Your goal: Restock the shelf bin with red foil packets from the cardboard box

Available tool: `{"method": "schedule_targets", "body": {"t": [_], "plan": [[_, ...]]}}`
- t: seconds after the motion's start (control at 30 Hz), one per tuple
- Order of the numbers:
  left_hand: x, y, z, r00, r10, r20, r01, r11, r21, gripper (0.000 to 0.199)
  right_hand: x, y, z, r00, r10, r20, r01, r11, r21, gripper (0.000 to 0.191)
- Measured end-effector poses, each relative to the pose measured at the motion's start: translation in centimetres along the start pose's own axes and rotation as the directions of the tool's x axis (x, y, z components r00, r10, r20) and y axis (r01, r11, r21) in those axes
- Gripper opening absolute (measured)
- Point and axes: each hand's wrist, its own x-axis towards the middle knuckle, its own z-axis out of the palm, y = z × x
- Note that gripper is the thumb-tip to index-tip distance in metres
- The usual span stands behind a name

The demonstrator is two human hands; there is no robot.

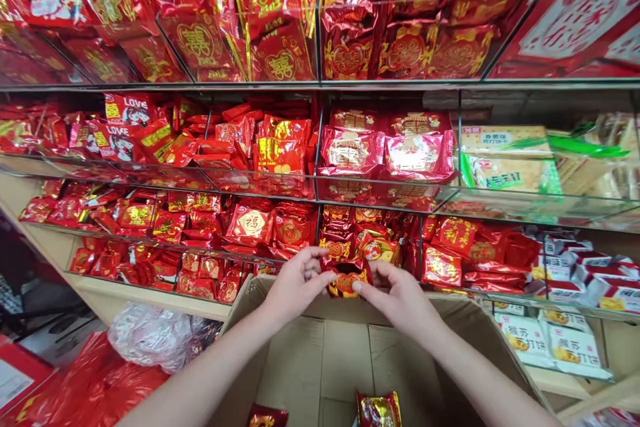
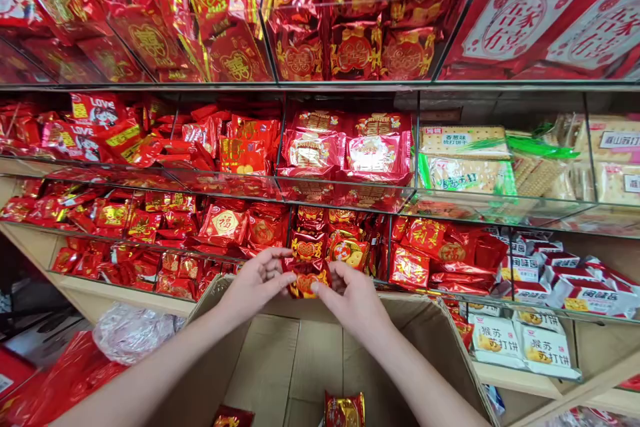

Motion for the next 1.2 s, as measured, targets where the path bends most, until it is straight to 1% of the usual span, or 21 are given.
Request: {"method": "schedule_targets", "body": {"t": [0.07,0.17,0.23,0.3,0.37,0.4,0.43,0.5,0.53,0.57,0.6,0.67,0.73,0.8,0.9,1.0,1.1,1.2], "plan": [[1.1,0.6,-0.4,0.995,0.071,-0.065,-0.065,0.994,0.092,0.038,1.2,-0.2,-0.3,0.997,-0.045,-0.061,0.035,0.987,-0.157,0.023],[3.2,0.8,-1.0,0.98,0.146,-0.136,-0.115,0.969,0.217,0.039,3.6,-0.1,-0.2,0.991,0.0,-0.135,-0.033,0.971,-0.237,0.02],[4.3,0.3,-1.4,0.976,0.148,-0.158,-0.102,0.958,0.269,0.037,5.0,0.2,0.1,0.984,0.028,-0.174,-0.083,0.945,-0.317,0.03],[4.9,-0.6,-2.0,0.975,0.141,-0.173,-0.076,0.938,0.337,0.034,5.9,0.5,0.5,0.984,0.043,-0.173,-0.113,0.901,-0.42,0.037],[4.9,-1.4,-2.5,0.965,0.193,-0.177,-0.088,0.876,0.473,0.032,6.2,0.7,0.8,0.991,0.021,-0.13,-0.085,0.855,-0.511,0.035],[4.8,-1.6,-2.7,0.955,0.251,-0.156,-0.124,0.82,0.559,0.032,6.2,0.8,0.9,0.994,-0.006,-0.108,-0.055,0.83,-0.555,0.034],[4.6,-1.8,-2.9,0.942,0.319,-0.107,-0.179,0.744,0.643,0.032,6.1,0.9,1.0,0.996,-0.037,-0.085,-0.021,0.803,-0.596,0.032],[4.2,-1.8,-3.0,0.9,0.432,0.065,-0.323,0.558,0.765,0.036,5.9,1.0,1.1,0.996,-0.075,-0.051,0.023,0.753,-0.658,0.03],[4.1,-1.7,-3.0,0.877,0.454,0.161,-0.389,0.471,0.792,0.038,5.8,0.9,1.1,0.996,-0.081,-0.043,0.029,0.726,-0.687,0.029],[4.1,-1.6,-2.9,0.858,0.452,0.245,-0.44,0.399,0.804,0.04,5.7,0.9,1.1,0.996,-0.081,-0.035,0.031,0.694,-0.719,0.029],[4.2,-1.5,-2.8,0.846,0.437,0.306,-0.472,0.345,0.811,0.041,5.7,0.9,1.1,0.997,-0.078,-0.029,0.029,0.656,-0.754,0.029],[4.6,-1.3,-2.5,0.842,0.399,0.363,-0.491,0.285,0.823,0.039,5.6,0.8,1.1,0.997,-0.067,-0.025,0.018,0.578,-0.816,0.03],[4.9,-1.3,-2.2,0.843,0.385,0.374,-0.491,0.271,0.828,0.037,5.5,0.9,1.1,0.998,-0.061,-0.027,0.01,0.527,-0.85,0.032],[5.2,-1.6,-2.0,0.841,0.4,0.364,-0.489,0.278,0.826,0.037,5.5,1.1,1.1,0.997,-0.066,-0.032,0.006,0.506,-0.863,0.034],[5.5,-2.0,-1.9,0.839,0.422,0.343,-0.493,0.323,0.808,0.038,5.4,1.4,1.2,0.996,-0.088,-0.033,0.013,0.483,-0.875,0.037],[5.5,-2.3,-2.1,0.846,0.415,0.335,-0.493,0.368,0.788,0.037,5.4,1.6,1.5,0.994,-0.104,-0.036,0.015,0.45,-0.893,0.037],[5.4,-2.4,-2.2,0.852,0.409,0.326,-0.484,0.379,0.789,0.037,5.5,1.7,1.5,0.992,-0.126,-0.029,0.034,0.474,-0.88,0.038],[5.1,-2.2,-2.0,0.84,0.431,0.329,-0.5,0.381,0.778,0.036,5.0,1.3,1.1,0.984,-0.174,-0.048,0.048,0.505,-0.862,0.041]]}}
